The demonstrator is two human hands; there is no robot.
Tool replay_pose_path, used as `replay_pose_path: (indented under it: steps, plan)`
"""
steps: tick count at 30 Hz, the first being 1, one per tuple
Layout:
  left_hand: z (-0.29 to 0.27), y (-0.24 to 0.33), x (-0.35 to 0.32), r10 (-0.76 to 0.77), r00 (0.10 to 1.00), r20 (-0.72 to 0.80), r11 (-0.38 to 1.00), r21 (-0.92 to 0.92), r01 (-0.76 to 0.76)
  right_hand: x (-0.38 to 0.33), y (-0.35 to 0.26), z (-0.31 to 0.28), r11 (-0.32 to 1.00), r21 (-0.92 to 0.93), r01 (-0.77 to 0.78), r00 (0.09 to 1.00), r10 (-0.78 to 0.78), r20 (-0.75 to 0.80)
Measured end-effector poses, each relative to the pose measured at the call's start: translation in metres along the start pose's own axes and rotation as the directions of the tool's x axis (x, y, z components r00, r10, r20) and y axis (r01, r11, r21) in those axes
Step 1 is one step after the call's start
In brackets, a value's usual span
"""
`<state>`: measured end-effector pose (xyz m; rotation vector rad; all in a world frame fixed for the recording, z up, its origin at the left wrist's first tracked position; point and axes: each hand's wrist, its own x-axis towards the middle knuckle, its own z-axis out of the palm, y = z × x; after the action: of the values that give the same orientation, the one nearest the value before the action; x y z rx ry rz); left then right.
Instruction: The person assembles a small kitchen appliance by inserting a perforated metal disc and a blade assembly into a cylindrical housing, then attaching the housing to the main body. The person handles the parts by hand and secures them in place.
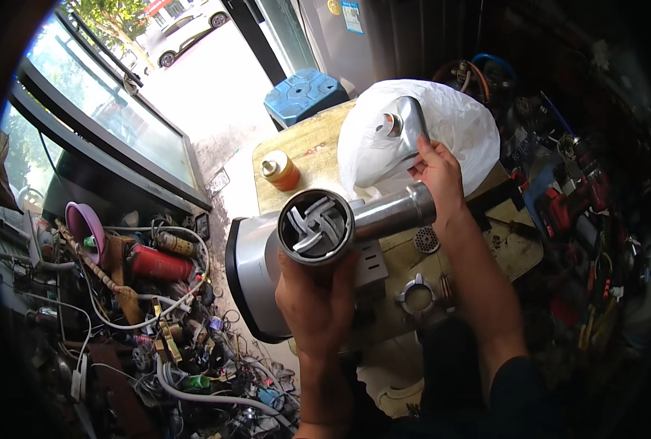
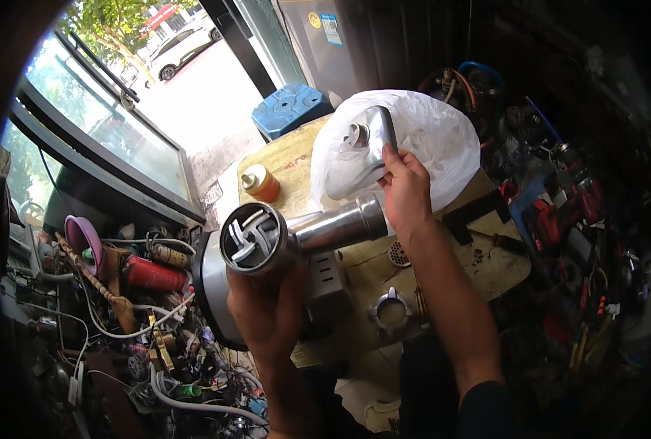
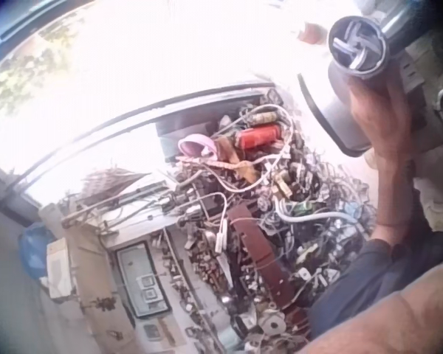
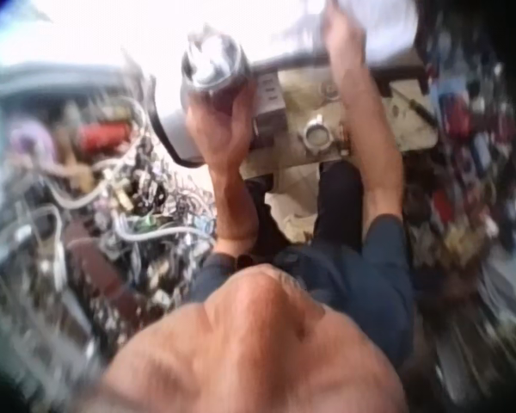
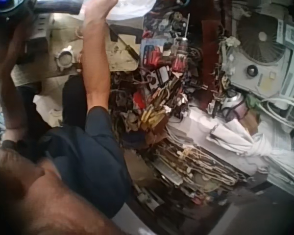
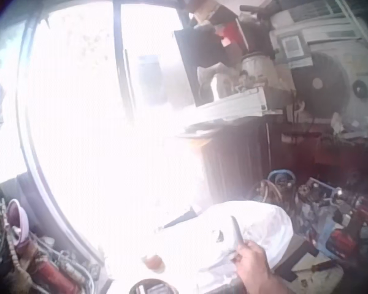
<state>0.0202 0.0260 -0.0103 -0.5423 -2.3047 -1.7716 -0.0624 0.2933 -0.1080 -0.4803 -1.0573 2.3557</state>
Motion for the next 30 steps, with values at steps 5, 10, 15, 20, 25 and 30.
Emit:
replay_pose_path:
  steps: [5, 10, 15, 20, 25, 30]
  plan:
    - [0.002, 0.003, 0.002, -0.038, 0.999, -0.022, 0.999, -0.02, 0.038, -0.014, -0.007, 0.006, 0.995, 0.031, -0.09, 0.992, 0.092, -0.082]
    - [0.004, 0.003, 0.001, -0.031, 0.999, -0.03, 0.999, -0.032, 0.03, -0.012, -0.006, 0.007, 0.992, -0.025, -0.123, 0.988, 0.12, -0.094]
    - [0.004, -0.003, 0.001, 0.002, 0.999, -0.049, 1.0, -0.006, -0.002, -0.005, -0.004, 0.004, 0.992, -0.023, -0.122, 0.991, 0.12, -0.057]
    - [0.005, 0.0, 0.001, -0.043, 0.997, -0.064, 0.999, 0.029, 0.045, -0.006, 0.015, -0.007, 0.991, -0.048, -0.127, 0.992, 0.127, -0.011]
    - [0.012, -0.002, 0.001, -0.028, 0.994, -0.103, 0.999, -0.024, 0.026, -0.007, 0.022, -0.017, 0.989, 0.063, -0.135, 0.991, 0.134, 0.016]
    - [0.009, -0.003, 0.001, 0.007, 0.997, -0.075, 1.0, -0.015, -0.009, -0.009, 0.02, -0.026, 0.989, 0.011, -0.15, 0.988, 0.15, 0.031]
